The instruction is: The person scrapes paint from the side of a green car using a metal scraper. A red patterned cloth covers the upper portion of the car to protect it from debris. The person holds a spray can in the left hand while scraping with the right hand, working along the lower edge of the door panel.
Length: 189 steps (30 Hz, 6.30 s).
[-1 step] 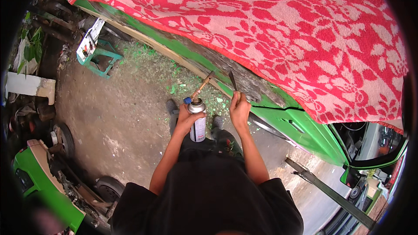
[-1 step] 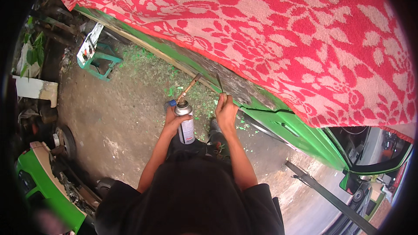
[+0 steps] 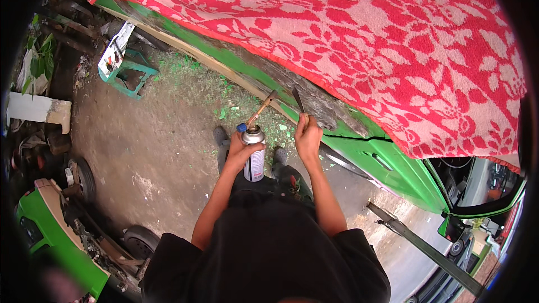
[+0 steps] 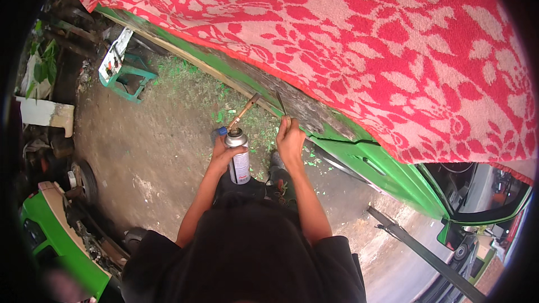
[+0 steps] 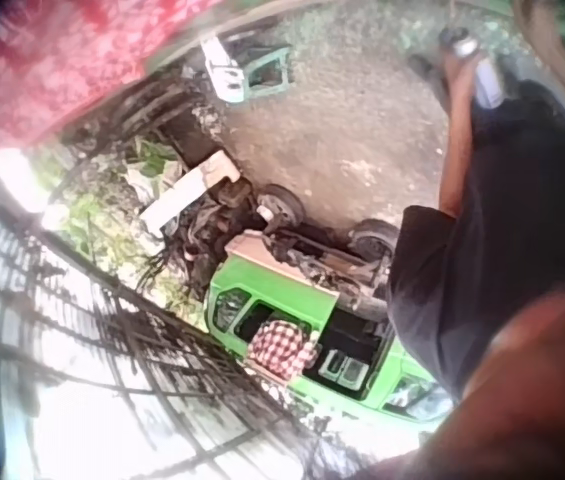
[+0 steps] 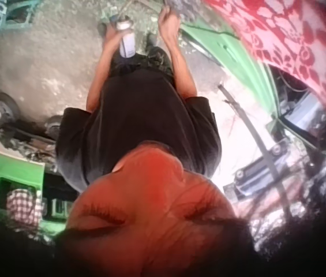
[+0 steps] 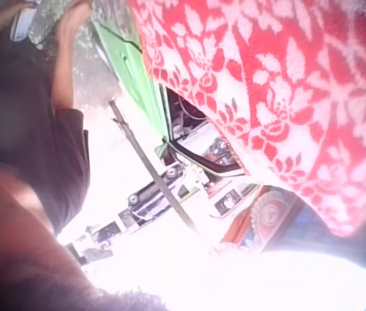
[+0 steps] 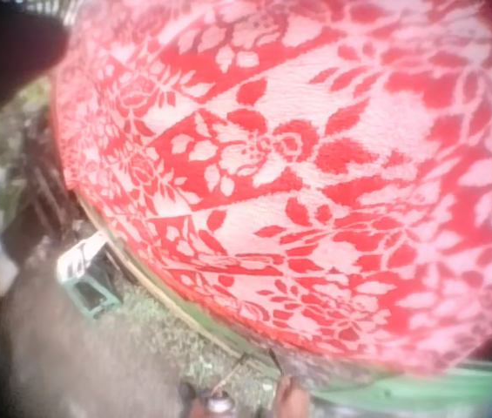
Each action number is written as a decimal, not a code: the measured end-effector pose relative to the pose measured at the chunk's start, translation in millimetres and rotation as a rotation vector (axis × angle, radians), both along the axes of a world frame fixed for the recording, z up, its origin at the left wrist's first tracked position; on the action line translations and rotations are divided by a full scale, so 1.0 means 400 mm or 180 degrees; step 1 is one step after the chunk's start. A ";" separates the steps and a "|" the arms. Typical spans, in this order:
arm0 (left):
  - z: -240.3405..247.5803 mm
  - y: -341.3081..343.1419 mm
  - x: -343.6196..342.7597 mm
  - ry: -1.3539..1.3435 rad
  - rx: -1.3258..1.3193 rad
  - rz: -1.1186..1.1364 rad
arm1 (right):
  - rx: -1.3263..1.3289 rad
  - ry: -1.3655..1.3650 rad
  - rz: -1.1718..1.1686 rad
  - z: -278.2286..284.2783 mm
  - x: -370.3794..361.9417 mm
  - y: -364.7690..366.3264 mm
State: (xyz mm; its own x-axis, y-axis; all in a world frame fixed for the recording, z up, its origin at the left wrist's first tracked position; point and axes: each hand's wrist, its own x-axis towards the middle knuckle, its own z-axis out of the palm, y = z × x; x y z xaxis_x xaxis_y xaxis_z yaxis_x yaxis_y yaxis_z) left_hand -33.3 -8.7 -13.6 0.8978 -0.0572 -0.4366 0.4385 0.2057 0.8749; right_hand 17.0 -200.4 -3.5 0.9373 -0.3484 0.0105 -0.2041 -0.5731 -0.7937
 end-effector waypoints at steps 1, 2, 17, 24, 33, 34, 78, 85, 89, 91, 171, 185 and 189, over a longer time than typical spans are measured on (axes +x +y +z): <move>0.000 0.001 -0.001 0.0081 0.0041 -0.0052 | -0.0030 -0.0270 0.0247 0.002 0.000 0.002; -0.002 0.002 0.007 0.0092 0.0064 -0.0119 | -0.0084 -0.0480 0.0426 0.001 0.006 0.003; -0.001 -0.003 0.039 -0.0072 0.0095 -0.0075 | -0.0297 -0.0172 0.0414 0.010 0.021 -0.019; 0.000 -0.007 0.032 -0.0424 -0.0121 0.0250 | -0.0225 -0.0174 0.0133 0.025 0.011 0.007; -0.009 0.004 0.008 -0.0022 -0.0040 0.0008 | -0.0302 0.0050 0.0396 0.056 -0.001 -0.016; -0.012 0.001 0.006 0.0000 -0.0134 0.0007 | -0.0335 0.0110 0.0364 0.058 0.007 -0.011; 0.075 -0.120 -0.025 -0.0277 -0.0066 0.0049 | 0.3962 0.1370 0.0298 0.079 -0.111 -0.176; 0.072 -0.133 -0.028 -0.0235 0.0066 0.0010 | 0.3937 0.1209 0.0187 0.085 -0.070 -0.150; 0.072 -0.146 -0.045 -0.0287 0.0037 0.0353 | 0.4300 0.1445 0.0200 0.098 -0.056 -0.171; 0.071 -0.148 -0.050 -0.0226 0.0008 0.0370 | 0.4138 0.1659 -0.0065 0.103 -0.033 -0.167; 0.108 0.140 0.103 -0.0078 -0.0118 0.0522 | 0.4267 0.1251 -0.0268 0.063 0.145 0.158; 0.021 0.178 0.123 0.0177 -0.0043 0.0777 | 0.4071 0.1292 -0.0058 0.034 0.167 0.200; 0.016 0.176 0.124 0.0164 -0.0292 0.0832 | 0.4174 0.1137 0.0070 0.035 0.169 0.215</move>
State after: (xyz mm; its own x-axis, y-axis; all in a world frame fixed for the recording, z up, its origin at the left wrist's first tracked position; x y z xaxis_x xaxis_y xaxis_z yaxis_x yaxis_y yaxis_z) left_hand 16.2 61.6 -7.3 0.8641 0.1321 -0.4857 0.4035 0.3951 0.8253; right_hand 84.6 -114.3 10.3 0.8246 0.1005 -0.5568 -0.5123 0.5502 -0.6594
